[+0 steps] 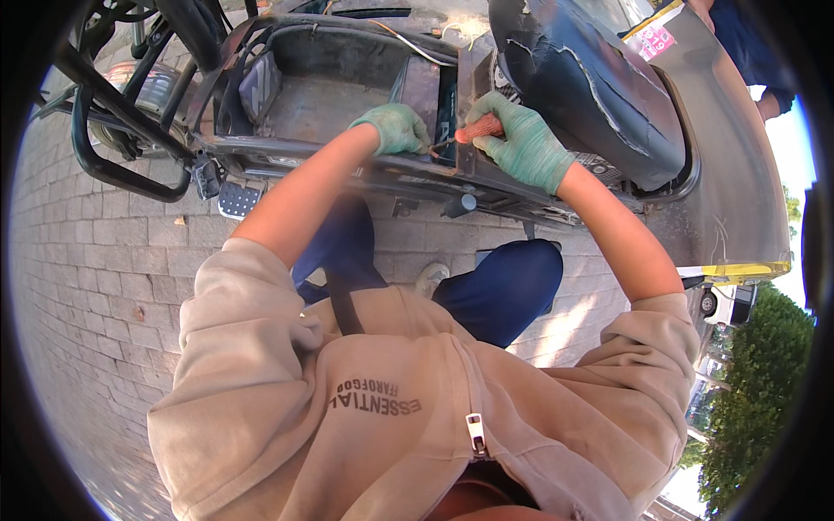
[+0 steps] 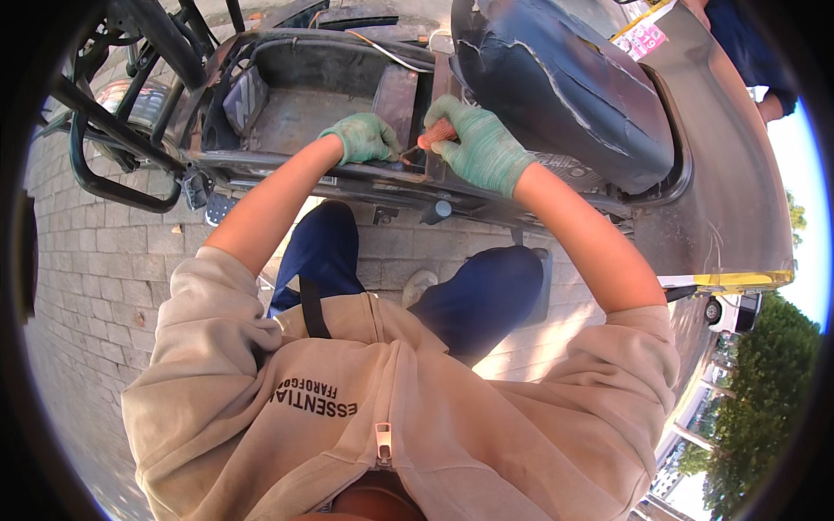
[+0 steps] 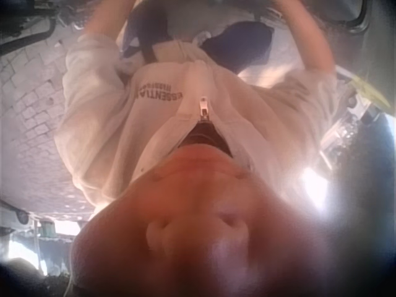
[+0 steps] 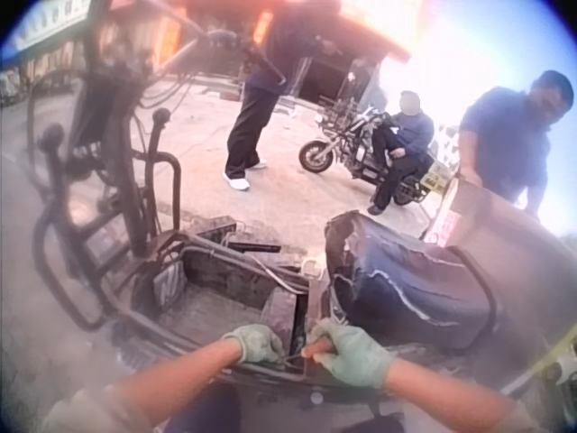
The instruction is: The person kneels beside an electric scooter and uses a screwdriver to remove screws from the seat area. They then use pliers to disconnect wires and remove the battery pack from the scooter's frame.
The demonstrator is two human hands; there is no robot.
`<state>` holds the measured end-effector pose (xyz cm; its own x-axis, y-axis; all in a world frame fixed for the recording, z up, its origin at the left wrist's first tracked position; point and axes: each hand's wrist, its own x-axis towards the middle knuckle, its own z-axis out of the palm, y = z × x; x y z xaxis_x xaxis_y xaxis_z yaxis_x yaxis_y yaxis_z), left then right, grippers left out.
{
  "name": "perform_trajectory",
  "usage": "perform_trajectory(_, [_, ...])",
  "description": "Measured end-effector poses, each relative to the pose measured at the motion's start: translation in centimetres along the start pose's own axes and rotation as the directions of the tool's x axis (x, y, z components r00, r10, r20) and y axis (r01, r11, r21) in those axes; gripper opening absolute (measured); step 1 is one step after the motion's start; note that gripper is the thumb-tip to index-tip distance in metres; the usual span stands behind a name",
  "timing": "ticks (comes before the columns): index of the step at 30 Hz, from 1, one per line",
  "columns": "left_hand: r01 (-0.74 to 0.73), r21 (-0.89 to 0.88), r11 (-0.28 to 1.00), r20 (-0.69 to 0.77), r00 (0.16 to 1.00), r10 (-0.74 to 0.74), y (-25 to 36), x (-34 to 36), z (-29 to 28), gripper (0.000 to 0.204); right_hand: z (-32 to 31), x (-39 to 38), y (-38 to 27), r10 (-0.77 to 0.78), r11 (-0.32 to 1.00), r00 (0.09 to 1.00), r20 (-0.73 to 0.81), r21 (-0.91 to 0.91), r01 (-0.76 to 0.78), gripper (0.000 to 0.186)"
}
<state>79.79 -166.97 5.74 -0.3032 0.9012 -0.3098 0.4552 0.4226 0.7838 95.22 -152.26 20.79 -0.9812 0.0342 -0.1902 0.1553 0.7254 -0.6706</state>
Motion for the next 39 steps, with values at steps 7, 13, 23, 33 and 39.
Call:
perform_trajectory(7, [0.003, -0.020, 1.000, 0.009, 1.000, -0.003, -0.3, 0.2, 0.1, 0.024, -0.1, -0.1, -1.3, 0.052, 0.999, 0.999, -0.003, -0.009, -0.052, 0.019])
perform_trajectory(13, [0.004, -0.029, 1.000, 0.047, 0.999, -0.003, -0.1, 0.1, -0.2, 0.023, -0.8, 0.1, -1.8, 0.053, 0.990, 0.996, 0.067, -0.135, -0.044, 0.020])
perform_trajectory(23, [-0.049, 0.041, 0.998, 0.031, 0.998, 0.048, -0.6, 0.6, 0.1, 0.024, -0.1, 1.6, -1.8, 0.153, 0.987, 0.988, 0.032, -0.058, -0.151, 0.022])
perform_trajectory(33, [-0.083, 0.101, 0.991, 0.032, 0.996, 0.081, -0.2, 0.2, -0.2, 0.024, -1.1, 1.5, -2.9, 0.129, 0.931, 0.985, 0.119, -0.355, -0.079, 0.025])
perform_trajectory(39, [-0.134, 0.100, 0.986, 0.011, 0.991, 0.134, -0.8, 0.6, 0.2, 0.021, -1.1, 1.2, -3.8, 0.217, 0.792, 0.964, 0.152, -0.604, -0.083, 0.023])
